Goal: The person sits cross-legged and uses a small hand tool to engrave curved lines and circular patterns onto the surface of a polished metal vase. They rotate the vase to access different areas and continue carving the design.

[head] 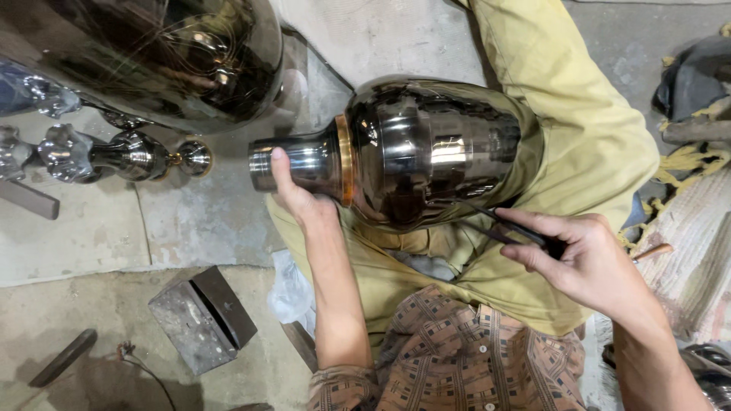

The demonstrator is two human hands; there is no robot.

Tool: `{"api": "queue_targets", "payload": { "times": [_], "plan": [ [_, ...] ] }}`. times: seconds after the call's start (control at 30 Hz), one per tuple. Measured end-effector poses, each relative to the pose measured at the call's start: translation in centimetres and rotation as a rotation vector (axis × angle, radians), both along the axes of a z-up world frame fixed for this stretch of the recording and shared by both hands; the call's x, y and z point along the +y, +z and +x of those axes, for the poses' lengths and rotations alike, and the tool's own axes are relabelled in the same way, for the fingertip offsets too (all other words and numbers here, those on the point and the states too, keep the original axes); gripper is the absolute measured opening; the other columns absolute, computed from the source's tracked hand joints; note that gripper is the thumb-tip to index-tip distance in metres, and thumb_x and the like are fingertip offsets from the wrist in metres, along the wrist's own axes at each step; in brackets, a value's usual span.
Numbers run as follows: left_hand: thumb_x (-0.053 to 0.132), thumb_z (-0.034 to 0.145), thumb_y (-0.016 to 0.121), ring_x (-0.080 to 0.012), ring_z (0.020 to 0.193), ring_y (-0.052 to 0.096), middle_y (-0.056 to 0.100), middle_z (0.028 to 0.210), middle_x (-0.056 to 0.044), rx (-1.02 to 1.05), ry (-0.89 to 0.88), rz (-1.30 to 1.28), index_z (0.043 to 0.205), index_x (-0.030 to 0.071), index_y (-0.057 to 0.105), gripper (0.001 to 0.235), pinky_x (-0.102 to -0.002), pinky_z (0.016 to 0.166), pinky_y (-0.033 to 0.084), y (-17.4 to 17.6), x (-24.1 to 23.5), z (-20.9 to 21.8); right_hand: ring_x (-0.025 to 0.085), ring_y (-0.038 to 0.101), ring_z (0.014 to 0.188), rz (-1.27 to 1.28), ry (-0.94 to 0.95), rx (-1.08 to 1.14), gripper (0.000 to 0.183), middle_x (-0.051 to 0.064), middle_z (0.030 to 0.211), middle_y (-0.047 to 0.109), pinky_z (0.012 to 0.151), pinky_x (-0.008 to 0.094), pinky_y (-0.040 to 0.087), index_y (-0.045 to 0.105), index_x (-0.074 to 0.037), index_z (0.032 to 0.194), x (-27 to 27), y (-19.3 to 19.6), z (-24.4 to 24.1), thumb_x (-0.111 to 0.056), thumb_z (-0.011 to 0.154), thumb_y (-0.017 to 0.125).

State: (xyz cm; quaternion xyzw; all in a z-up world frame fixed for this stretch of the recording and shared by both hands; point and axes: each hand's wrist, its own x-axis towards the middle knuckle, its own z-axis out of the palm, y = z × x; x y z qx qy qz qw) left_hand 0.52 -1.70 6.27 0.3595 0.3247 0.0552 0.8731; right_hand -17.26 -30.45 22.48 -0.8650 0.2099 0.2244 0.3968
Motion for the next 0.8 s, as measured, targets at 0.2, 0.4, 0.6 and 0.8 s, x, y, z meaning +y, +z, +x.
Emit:
{"api": "queue_targets", "payload": {
  "times": [0.2,0.4,0.6,0.8],
  "plan": [
    [0.038,0.079,0.081,-0.0277,0.102,0.069,0.064,0.115,-0.015,-0.096,0.005,0.139,0.128,0.0,0.054,0.068,-0.046,0.087,0.063,-1.0,0.3,-0.1,0.005,0.063,0.051,0.178,-0.047,-0.296,0.029,0.001,0.066,0.075,0.047,0.023,0.051,0.074,-0.012,0.126,0.2,-1.2,0.3,-0.013,0.099,0.062],
    [0.032,0.077,0.084,-0.0285,0.104,0.067,0.063,0.117,-0.014,-0.131,0.096,0.393,0.123,0.006,0.049,0.063,-0.043,0.087,0.062,-1.3,0.1,-1.9,0.008,0.058,0.044,-0.04,-0.085,-0.243,0.044,0.001,0.077,0.08,0.041,0.027,0.044,0.069,-0.015,0.131,0.9,0.5,2.1,-0.011,0.087,0.07],
    [0.03,0.094,0.079,-0.0216,0.117,0.06,0.057,0.126,-0.012,-0.609,0.156,1.131,0.124,0.007,0.054,0.045,-0.036,0.097,0.055,0.6,-3.8,-7.3,0.011,0.06,0.048,-0.157,-0.013,-0.326,0.045,0.007,0.07,0.074,0.046,0.029,0.046,0.068,-0.009,0.12,2.2,2.4,4.2,-0.014,0.078,0.084],
    [0.045,0.091,0.074,-0.0351,0.144,0.039,0.048,0.147,-0.014,-0.883,-0.479,1.539,0.109,0.024,0.071,0.028,-0.059,0.128,0.017,4.2,-6.1,-9.4,0.015,0.067,0.05,-0.263,0.064,-0.34,0.045,0.01,0.083,0.077,0.05,0.03,0.052,0.076,-0.011,0.12,3.0,3.9,5.4,-0.015,0.076,0.086]
  ]
}}
